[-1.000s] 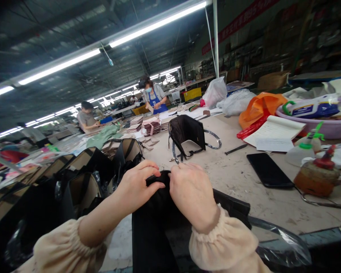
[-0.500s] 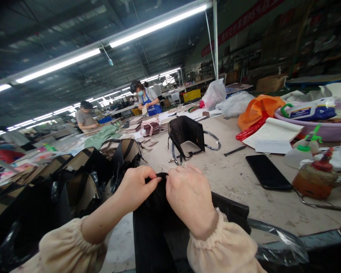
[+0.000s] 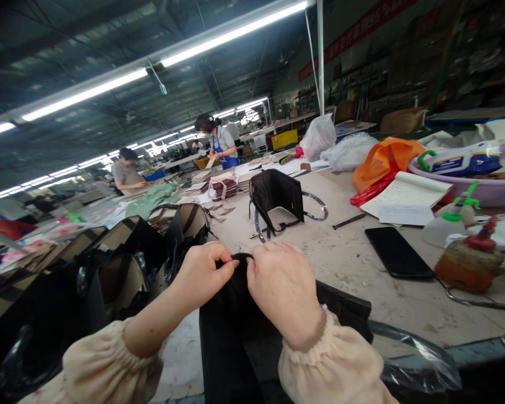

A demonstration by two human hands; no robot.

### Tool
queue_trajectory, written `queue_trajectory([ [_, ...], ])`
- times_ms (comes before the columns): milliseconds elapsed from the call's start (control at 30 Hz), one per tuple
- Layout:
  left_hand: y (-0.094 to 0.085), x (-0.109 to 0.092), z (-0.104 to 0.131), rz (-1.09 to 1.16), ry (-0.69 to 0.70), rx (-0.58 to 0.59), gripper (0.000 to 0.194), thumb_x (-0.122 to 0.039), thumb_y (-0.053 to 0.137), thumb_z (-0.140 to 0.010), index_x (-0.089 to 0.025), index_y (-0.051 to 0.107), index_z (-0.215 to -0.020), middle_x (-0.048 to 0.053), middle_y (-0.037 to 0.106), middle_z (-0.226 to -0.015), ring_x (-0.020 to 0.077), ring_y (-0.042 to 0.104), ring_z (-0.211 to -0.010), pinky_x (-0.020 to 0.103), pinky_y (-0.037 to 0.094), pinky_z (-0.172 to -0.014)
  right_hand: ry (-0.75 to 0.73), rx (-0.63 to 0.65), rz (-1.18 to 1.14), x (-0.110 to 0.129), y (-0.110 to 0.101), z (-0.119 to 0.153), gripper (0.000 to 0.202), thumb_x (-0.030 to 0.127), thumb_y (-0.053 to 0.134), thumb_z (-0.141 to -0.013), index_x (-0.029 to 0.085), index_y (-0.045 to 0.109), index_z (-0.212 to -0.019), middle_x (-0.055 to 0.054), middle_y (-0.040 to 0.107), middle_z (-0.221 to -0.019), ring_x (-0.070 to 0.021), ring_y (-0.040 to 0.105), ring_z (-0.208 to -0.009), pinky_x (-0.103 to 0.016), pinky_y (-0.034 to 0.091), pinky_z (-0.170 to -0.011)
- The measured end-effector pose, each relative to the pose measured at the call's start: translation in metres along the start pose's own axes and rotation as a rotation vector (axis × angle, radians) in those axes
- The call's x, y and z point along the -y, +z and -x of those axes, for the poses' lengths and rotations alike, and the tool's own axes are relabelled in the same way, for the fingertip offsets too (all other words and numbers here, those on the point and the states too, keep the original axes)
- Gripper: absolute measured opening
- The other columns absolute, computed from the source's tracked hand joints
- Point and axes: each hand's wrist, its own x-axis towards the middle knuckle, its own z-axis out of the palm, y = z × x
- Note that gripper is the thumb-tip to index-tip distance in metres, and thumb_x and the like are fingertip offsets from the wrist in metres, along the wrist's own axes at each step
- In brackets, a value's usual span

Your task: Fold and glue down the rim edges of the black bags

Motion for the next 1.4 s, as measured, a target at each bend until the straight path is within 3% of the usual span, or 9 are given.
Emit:
queue_trajectory([
  [133,0.001,-0.001,0.0,0.002,-0.01,-0.004,0.016,-0.022,0.058,-0.073,-0.017,0.058,-0.057,0.0,0.061,-0.063,0.0124,0.054,-0.06,0.024,0.037,-0.058,-0.028,0.031,-0.068,-0.002,-0.002,0.0,0.016,0.022,0.05,-0.084,0.022,0.066,-0.083,-0.002,0.068,-0.08,-0.0176,0.06,-0.077,-0.036,0.031,-0.094],
  [300,0.0,-0.002,0.0,0.01,-0.013,0.009,0.014,-0.018,0.057,-0.071,-0.017,0.058,-0.057,0.0,0.061,-0.063,0.0127,0.055,-0.061,0.024,0.038,-0.059,-0.054,0.049,-0.096,0.0,-0.002,0.0,0.024,0.027,0.053,-0.085,0.025,0.063,-0.107,-0.002,0.07,-0.089,-0.0178,0.061,-0.081,-0.039,0.029,-0.098],
  [567,-0.004,0.005,0.004,0.065,0.036,0.04,0.012,-0.016,0.059,-0.072,-0.017,0.057,-0.06,0.0,0.063,-0.065,0.0134,0.059,-0.065,0.025,0.044,-0.063,-0.122,0.043,-0.085,0.003,0.007,-0.003,0.019,0.017,0.048,-0.089,0.022,0.063,-0.078,0.001,0.066,-0.076,-0.0161,0.058,-0.074,-0.036,0.027,-0.097],
  [633,-0.006,0.008,0.008,0.168,0.054,0.042,0.006,-0.013,0.059,-0.071,-0.018,0.06,-0.076,0.001,0.067,-0.082,0.0139,0.063,-0.075,0.026,0.048,-0.072,-0.111,0.035,-0.084,0.003,0.007,-0.002,0.019,0.019,0.048,-0.089,0.021,0.062,-0.077,0.0,0.065,-0.075,-0.0163,0.058,-0.073,-0.035,0.029,-0.095],
  [733,-0.012,0.015,0.014,0.323,0.02,0.064,0.044,-0.013,0.062,-0.07,-0.02,0.051,-0.112,0.005,0.06,-0.118,0.0148,0.064,-0.093,0.028,0.05,-0.086,-0.103,0.029,-0.07,0.002,0.007,-0.002,0.019,0.021,0.048,-0.089,0.022,0.061,-0.076,0.0,0.065,-0.074,-0.0168,0.057,-0.073,-0.034,0.031,-0.094],
  [800,-0.016,0.021,0.018,0.348,-0.028,0.104,0.054,-0.016,0.066,-0.069,-0.021,0.045,-0.119,0.006,0.055,-0.125,0.0166,0.063,-0.099,0.03,0.05,-0.088,-0.111,0.021,-0.069,0.002,0.007,-0.002,0.019,0.021,0.048,-0.089,0.022,0.061,-0.076,0.001,0.065,-0.074,-0.0168,0.057,-0.073,-0.034,0.031,-0.093],
  [967,-0.021,0.031,0.024,0.273,-0.074,0.179,0.046,-0.019,0.072,-0.065,-0.02,0.049,-0.105,0.004,0.065,-0.099,0.0195,0.064,-0.092,0.035,0.051,-0.085,-0.155,-0.026,-0.051,0.001,0.007,-0.003,0.019,0.021,0.05,-0.088,0.022,0.059,-0.071,0.002,0.063,-0.071,-0.016,0.057,-0.07,-0.031,0.033,-0.088],
  [1233,-0.023,0.027,0.024,-0.062,0.098,0.041,0.02,-0.019,0.068,-0.071,-0.02,0.05,-0.081,0.0,0.058,-0.085,0.0169,0.057,-0.078,0.031,0.047,-0.071,-0.153,-0.02,-0.044,0.0,0.005,-0.004,0.019,0.022,0.05,-0.088,0.022,0.058,-0.071,0.002,0.062,-0.071,-0.0161,0.056,-0.069,-0.03,0.032,-0.086],
  [1400,-0.027,0.022,0.028,-0.241,0.255,-0.044,0.008,-0.021,0.063,-0.077,-0.02,0.057,-0.082,0.003,0.056,-0.094,0.0191,0.054,-0.091,0.039,0.042,-0.093,-0.126,-0.012,-0.022,0.001,0.005,-0.003,0.017,0.024,0.051,-0.087,0.023,0.057,-0.071,0.001,0.062,-0.071,-0.018,0.055,-0.07,-0.031,0.033,-0.08],
])
